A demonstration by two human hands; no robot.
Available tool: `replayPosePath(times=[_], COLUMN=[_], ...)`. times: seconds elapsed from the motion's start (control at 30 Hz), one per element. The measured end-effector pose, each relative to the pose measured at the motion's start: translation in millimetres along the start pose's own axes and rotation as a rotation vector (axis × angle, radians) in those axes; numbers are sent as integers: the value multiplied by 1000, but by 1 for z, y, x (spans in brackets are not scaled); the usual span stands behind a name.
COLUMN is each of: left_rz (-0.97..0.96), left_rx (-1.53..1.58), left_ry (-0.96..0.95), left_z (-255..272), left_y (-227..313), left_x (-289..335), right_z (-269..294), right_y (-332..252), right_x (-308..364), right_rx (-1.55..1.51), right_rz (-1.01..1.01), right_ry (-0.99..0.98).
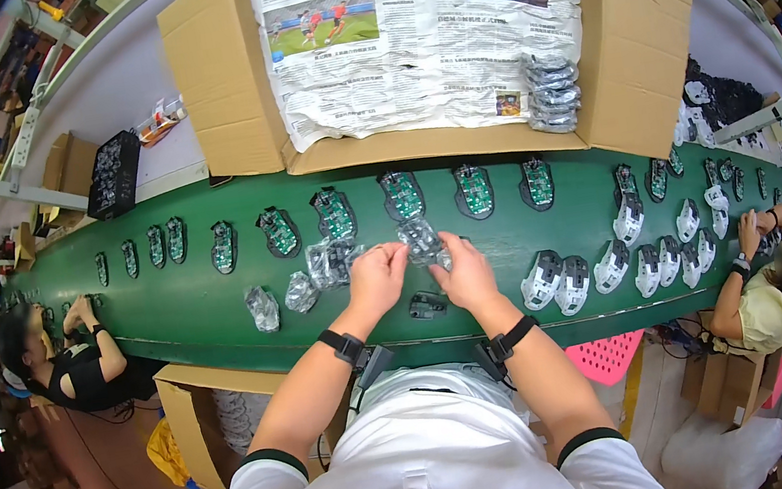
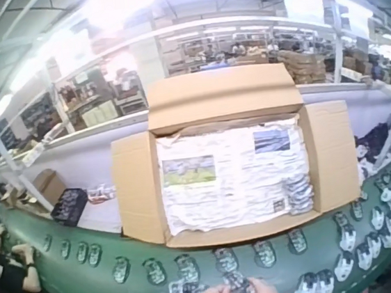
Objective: The person assembles small electronic devices on a green workbench. They pick up white plastic casings and black internal components, fit them together, and place the assembled units on the table. The person also handles small plastic bags containing parts and places them into a cardboard box.
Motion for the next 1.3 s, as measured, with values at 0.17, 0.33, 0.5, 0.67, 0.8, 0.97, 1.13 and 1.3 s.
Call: replayPosePath(times=[0.17, 0.33, 0.5, 0.67, 0.8, 0.97, 1.13, 1.3], left_rz=[-344, -307, 180, -41, -240, -366, -345, -302], left_rx=[-420, -273, 252, 156, -74, -318, -108, -10], left_ry=[-208, -33, -83, -72, -116, -224, -113, -66], left_z=[-26, -34, -14, 22, 52, 69, 72, 64], left_y=[4, -8, 3, 20, 36, 48, 56, 40], left_x=[-4, -1, 12, 19, 28, 24, 35, 19], right_z=[-21, -8, 14, 37, 57, 74, 71, 68], right_y=[20, 28, -3, -26, -49, -75, -72, -57], right_x=[-11, -3, 18, 24, 31, 38, 28, 19], right_rx=[185, -139, -343, -110, 54, 242, 13, -13], right_rz=[16, 49, -163, 58, 257, 170, 322, 341], right_ry=[54, 235, 120, 102, 115, -102, 50, 95])
Point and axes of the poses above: each hand's wrist, its own x-axis away from the middle knuckle, its own z-axis out of the back of the hand, y = z × x, the point moved 3 cm from there along -x, towards the middle knuckle, and after that the axes turned 5 degrees about y, right-handed, at the moved point
